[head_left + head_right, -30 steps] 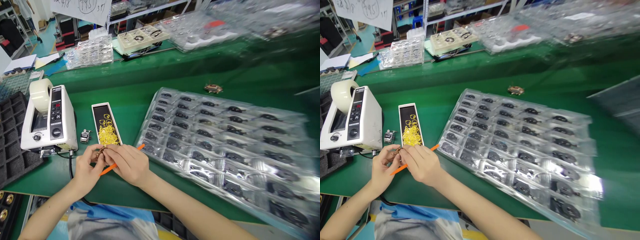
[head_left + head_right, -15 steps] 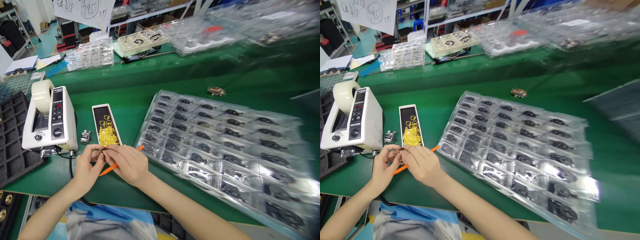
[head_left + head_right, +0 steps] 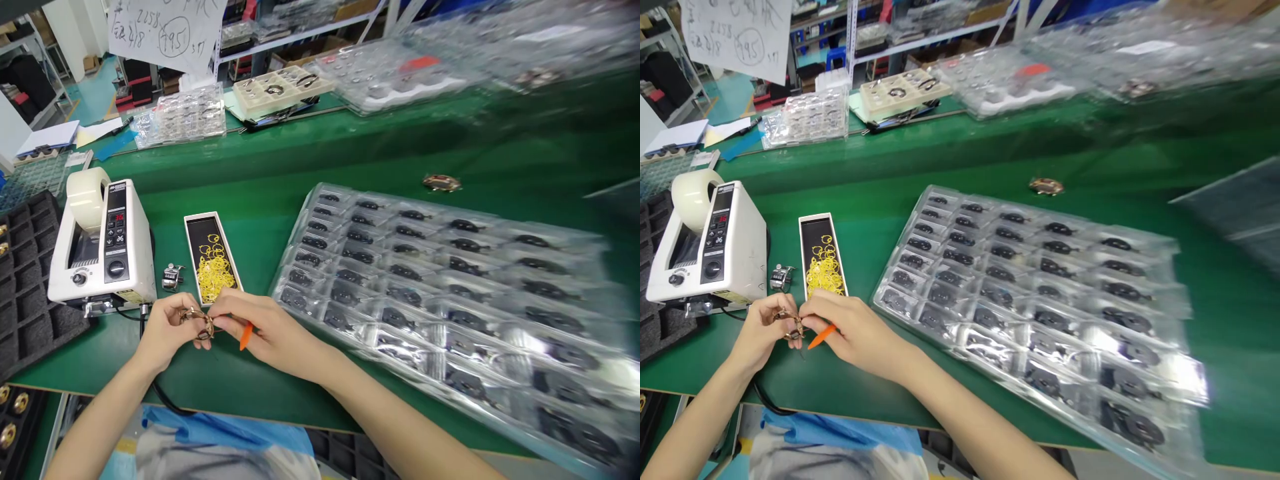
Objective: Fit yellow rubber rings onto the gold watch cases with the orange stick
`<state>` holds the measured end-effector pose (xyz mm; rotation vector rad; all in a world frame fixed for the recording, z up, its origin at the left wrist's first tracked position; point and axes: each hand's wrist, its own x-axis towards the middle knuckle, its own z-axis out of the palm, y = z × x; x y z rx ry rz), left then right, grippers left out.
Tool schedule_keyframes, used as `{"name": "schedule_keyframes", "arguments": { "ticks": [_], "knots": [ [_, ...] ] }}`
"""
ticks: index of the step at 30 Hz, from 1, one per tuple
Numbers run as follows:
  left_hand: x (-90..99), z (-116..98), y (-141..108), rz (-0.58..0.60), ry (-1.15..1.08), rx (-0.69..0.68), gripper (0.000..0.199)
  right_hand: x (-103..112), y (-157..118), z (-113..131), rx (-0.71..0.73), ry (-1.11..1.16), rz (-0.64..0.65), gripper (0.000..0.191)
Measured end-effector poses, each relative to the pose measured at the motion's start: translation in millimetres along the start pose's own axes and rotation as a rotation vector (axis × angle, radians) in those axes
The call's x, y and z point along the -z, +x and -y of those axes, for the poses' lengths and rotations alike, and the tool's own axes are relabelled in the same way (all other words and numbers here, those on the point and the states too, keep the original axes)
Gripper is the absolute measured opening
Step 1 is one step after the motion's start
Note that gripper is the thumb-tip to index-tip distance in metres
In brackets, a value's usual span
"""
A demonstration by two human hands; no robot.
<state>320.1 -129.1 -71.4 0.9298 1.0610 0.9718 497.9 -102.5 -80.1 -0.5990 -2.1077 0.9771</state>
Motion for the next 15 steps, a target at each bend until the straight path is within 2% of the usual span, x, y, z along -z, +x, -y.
{"name": "schedule_keyframes", "arguments": {
  "ticks": [3, 8, 15],
  "knots": [
    [0.5, 0.8, 0.6, 0.010, 0.050, -0.022, 0.024, -4.4, -2.1, 2.5, -0.045, -0.012, 0.059, 0.019],
    [-0.1, 3.3, 0.9, 0.002, 0.089, -0.023, 0.025, -7.0, -2.8, 5.7, -0.216, 0.069, 0.155, 0.025],
    [3.3, 2.9, 2.2, -0.031, 0.091, 0.033, 0.033, 1.3, 0.2, 9.6, -0.273, 0.066, 0.210, 0.019]
  ]
}}
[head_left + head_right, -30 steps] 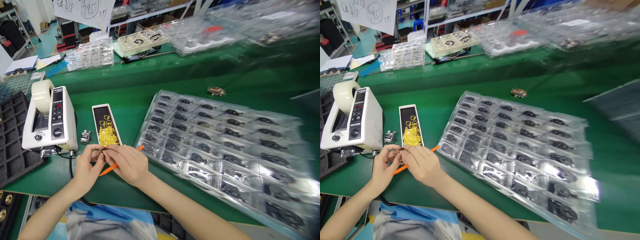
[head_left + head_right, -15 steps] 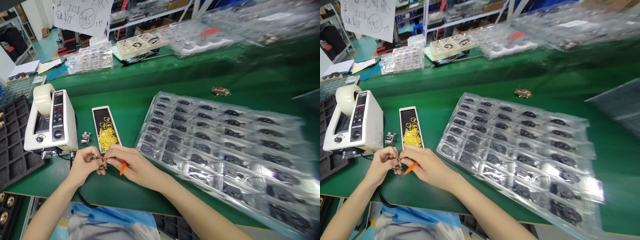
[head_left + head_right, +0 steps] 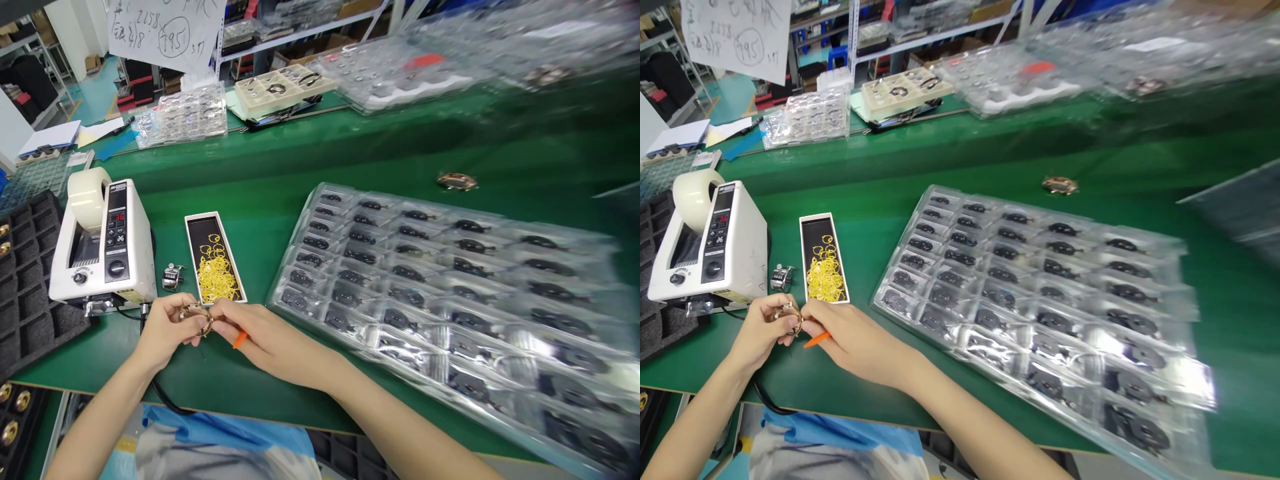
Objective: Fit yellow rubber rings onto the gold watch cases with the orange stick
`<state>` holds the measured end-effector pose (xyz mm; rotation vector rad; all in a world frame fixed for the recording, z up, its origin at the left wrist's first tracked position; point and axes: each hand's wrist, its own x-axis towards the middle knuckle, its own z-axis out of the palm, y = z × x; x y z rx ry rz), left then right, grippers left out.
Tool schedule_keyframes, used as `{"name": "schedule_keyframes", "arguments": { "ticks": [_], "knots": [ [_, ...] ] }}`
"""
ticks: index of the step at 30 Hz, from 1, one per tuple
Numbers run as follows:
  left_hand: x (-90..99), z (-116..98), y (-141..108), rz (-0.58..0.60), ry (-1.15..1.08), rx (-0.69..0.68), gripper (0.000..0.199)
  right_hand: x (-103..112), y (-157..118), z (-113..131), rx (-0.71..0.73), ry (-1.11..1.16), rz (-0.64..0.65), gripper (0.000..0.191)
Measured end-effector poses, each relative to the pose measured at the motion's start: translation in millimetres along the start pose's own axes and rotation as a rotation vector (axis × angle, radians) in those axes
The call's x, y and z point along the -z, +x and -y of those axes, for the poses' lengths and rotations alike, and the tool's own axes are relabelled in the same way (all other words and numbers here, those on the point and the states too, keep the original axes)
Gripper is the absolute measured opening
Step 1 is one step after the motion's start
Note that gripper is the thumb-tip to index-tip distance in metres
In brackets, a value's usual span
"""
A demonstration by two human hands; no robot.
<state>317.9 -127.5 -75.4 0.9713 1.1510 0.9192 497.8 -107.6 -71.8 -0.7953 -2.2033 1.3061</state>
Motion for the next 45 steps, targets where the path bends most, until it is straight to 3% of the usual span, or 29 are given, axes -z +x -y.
{"name": "schedule_keyframes", "arguments": {
  "ticks": [4, 8, 12, 15, 17, 21, 23, 26, 28, 31, 34, 38, 41, 43, 45],
  "knots": [
    [-0.5, 0, 1, 0.012, 0.007, -0.013, 0.036, -5, 2, -2, -0.019, 0.052, -0.062, 0.029],
    [-2.5, -2, 0, -0.008, 0.120, -0.137, 0.030, -8, 6, -7, -0.179, 0.351, -0.127, 0.047],
    [0.0, 5, 0, -0.172, 0.514, -0.500, 0.024, -8, 10, -10, -0.334, 0.641, -0.277, 0.050],
    [2.9, 20, 2, -0.279, 0.893, -0.840, 0.024, -13, 13, -9, -0.386, 0.922, -0.184, 0.047],
    [2.6, 29, 3, -0.302, 1.019, -0.948, 0.029, -18, 15, -8, -0.407, 1.071, -0.149, 0.048],
    [-3.1, 36, -8, -0.335, 1.083, -0.936, 0.033, -24, 13, -6, -0.386, 1.114, -0.192, 0.051],
    [-3.5, 36, -21, -0.386, 0.974, -0.869, 0.030, -22, 10, -5, -0.338, 1.019, -0.205, 0.051],
    [7.3, 37, -41, -0.621, 0.483, -0.594, 0.018, -19, 6, -4, -0.281, 0.841, -0.225, 0.051],
    [22.8, 36, -49, -0.750, 0.139, -0.396, 0.029, -19, 5, -4, -0.263, 0.756, -0.223, 0.052],
    [49.1, 27, -52, -0.795, -0.047, -0.315, 0.046, -21, 5, -6, -0.243, 0.690, -0.211, 0.053],
    [63.2, 10, -51, -0.809, -0.038, -0.374, 0.036, -21, 5, -7, -0.244, 0.671, -0.205, 0.053],
    [57.3, -15, -56, -0.841, 0.044, -0.537, 0.025, -18, 5, -4, -0.230, 0.626, -0.196, 0.050],
    [48.7, -36, -59, -0.714, 0.437, -0.612, 0.016, -15, 5, 1, -0.158, 0.603, -0.160, 0.046],
    [45.2, -50, -60, -0.570, 0.794, -0.584, 0.014, -14, 4, 3, -0.107, 0.614, -0.135, 0.046],
    [42.1, -61, -61, -0.488, 0.979, -0.566, 0.016, -14, 4, 4, -0.081, 0.637, -0.117, 0.046]
  ]
}}
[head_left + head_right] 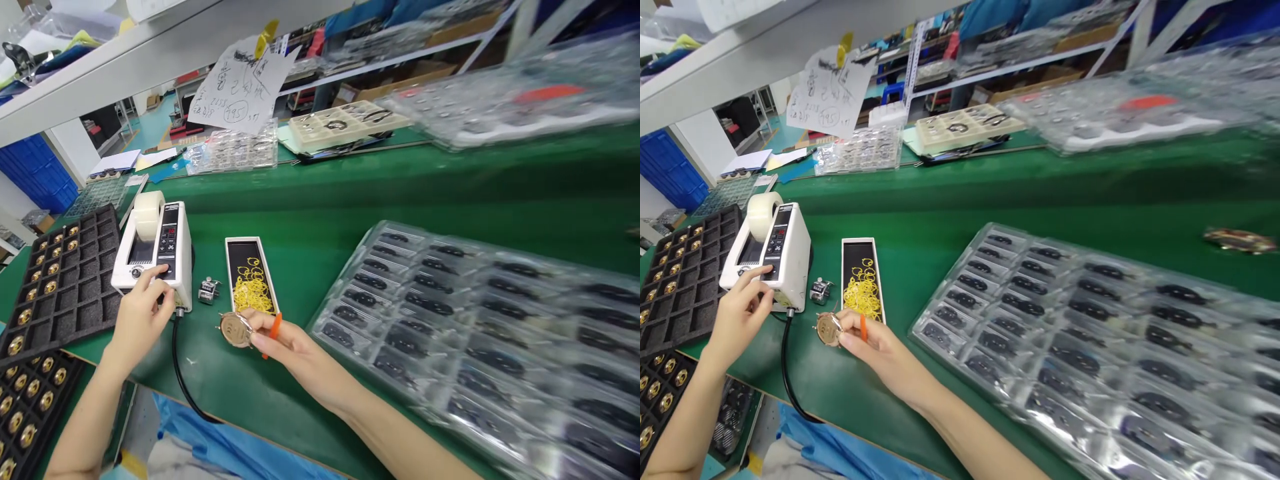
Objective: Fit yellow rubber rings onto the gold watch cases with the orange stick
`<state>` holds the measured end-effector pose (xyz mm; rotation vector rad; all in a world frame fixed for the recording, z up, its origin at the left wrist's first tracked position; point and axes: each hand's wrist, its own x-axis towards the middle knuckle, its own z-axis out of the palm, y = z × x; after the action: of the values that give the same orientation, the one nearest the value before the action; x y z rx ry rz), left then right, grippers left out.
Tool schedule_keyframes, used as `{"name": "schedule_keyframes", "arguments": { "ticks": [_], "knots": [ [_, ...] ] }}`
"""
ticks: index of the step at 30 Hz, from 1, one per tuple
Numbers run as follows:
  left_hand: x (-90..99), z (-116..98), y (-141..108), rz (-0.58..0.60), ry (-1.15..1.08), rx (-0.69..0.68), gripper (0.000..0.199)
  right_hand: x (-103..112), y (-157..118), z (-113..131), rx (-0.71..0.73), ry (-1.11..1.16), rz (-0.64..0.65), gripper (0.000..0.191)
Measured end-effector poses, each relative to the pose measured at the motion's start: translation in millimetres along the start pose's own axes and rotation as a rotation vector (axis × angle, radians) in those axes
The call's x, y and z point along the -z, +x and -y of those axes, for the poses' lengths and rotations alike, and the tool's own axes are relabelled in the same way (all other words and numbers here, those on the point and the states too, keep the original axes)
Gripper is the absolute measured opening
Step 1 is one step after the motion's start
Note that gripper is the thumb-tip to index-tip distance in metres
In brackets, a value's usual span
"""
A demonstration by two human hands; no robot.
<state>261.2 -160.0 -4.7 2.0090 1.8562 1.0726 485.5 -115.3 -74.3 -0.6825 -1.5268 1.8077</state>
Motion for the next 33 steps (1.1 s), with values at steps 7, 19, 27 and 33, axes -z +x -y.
{"name": "schedule_keyframes", "arguments": {
  "ticks": [7, 19, 27, 33],
  "knots": [
    [-5.9, -31, -13, 0.351, -0.390, -0.028, 0.024, 4, -2, -7, -0.114, 0.172, 0.047, 0.049],
    [-35.8, -28, -14, 0.479, -0.381, 0.072, 0.024, 5, -2, -3, -0.087, 0.257, 0.166, 0.047],
    [-41.0, -25, -13, 0.454, -0.387, 0.078, 0.024, 5, -2, -3, -0.082, 0.236, 0.157, 0.047],
    [-43.7, -25, -13, 0.432, -0.332, 0.076, 0.025, 6, -2, -6, -0.067, 0.238, 0.166, 0.044]
  ]
}}
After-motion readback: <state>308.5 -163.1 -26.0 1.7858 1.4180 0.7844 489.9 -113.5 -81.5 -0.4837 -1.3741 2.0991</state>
